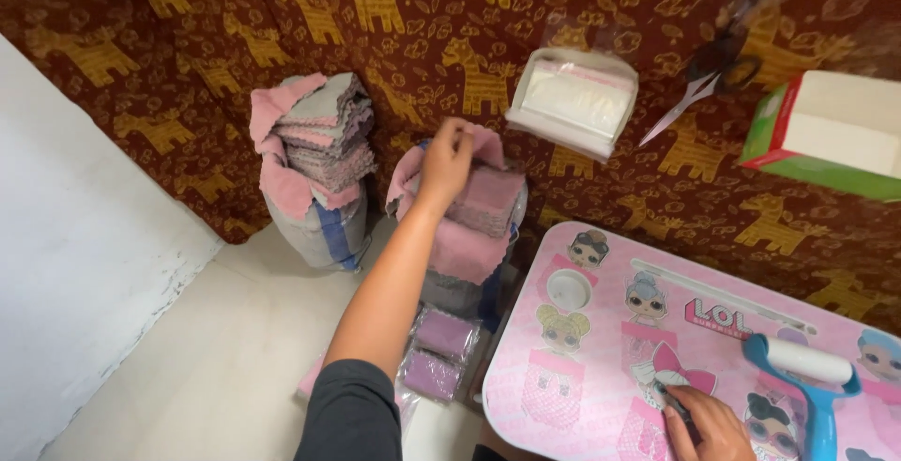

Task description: The person cleans fabric pieces using a lint roller and packs them into plastic bags.

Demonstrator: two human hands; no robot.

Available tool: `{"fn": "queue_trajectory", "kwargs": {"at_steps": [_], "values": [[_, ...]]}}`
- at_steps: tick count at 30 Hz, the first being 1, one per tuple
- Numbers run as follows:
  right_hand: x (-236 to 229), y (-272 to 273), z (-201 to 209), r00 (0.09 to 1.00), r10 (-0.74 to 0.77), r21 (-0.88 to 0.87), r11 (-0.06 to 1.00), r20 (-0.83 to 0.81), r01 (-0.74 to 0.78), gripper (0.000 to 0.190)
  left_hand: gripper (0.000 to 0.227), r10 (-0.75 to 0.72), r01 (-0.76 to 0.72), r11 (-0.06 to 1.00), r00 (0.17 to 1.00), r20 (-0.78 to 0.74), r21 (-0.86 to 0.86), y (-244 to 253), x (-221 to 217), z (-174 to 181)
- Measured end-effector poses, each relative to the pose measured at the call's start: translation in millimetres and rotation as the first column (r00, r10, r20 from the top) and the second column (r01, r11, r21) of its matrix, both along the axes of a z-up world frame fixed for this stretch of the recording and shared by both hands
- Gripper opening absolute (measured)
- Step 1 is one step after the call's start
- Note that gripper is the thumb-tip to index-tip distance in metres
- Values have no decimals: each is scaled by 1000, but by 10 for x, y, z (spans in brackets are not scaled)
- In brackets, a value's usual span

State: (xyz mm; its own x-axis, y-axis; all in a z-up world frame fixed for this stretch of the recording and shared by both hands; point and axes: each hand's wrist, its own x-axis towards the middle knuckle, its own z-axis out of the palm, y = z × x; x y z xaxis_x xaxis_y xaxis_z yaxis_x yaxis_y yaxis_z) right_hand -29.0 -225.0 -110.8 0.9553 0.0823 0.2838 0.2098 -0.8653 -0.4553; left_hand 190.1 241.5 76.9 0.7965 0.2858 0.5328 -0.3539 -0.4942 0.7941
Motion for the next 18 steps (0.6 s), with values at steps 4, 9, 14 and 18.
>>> {"fn": "queue_trajectory", "kwargs": {"at_steps": [4,9,14,18], "values": [[39,-5,-30,999,-11,51,999,31,9,32,17,65,-90,991,972,228,100,-11,-310,374],[51,110,209,996,19,22,1000,-89,-17,67,6,-7,-77,948,966,260,310,-414,-870,645],[-45,596,1028,969,245,354,910,-40,-215,95,17,-507,529,840,844,-176,118,-1166,-1425,660],[282,418,1500,929,365,582,744,57,-328,115,13,-791,799,588,537,-294,-122,-1581,-1347,196]]}}
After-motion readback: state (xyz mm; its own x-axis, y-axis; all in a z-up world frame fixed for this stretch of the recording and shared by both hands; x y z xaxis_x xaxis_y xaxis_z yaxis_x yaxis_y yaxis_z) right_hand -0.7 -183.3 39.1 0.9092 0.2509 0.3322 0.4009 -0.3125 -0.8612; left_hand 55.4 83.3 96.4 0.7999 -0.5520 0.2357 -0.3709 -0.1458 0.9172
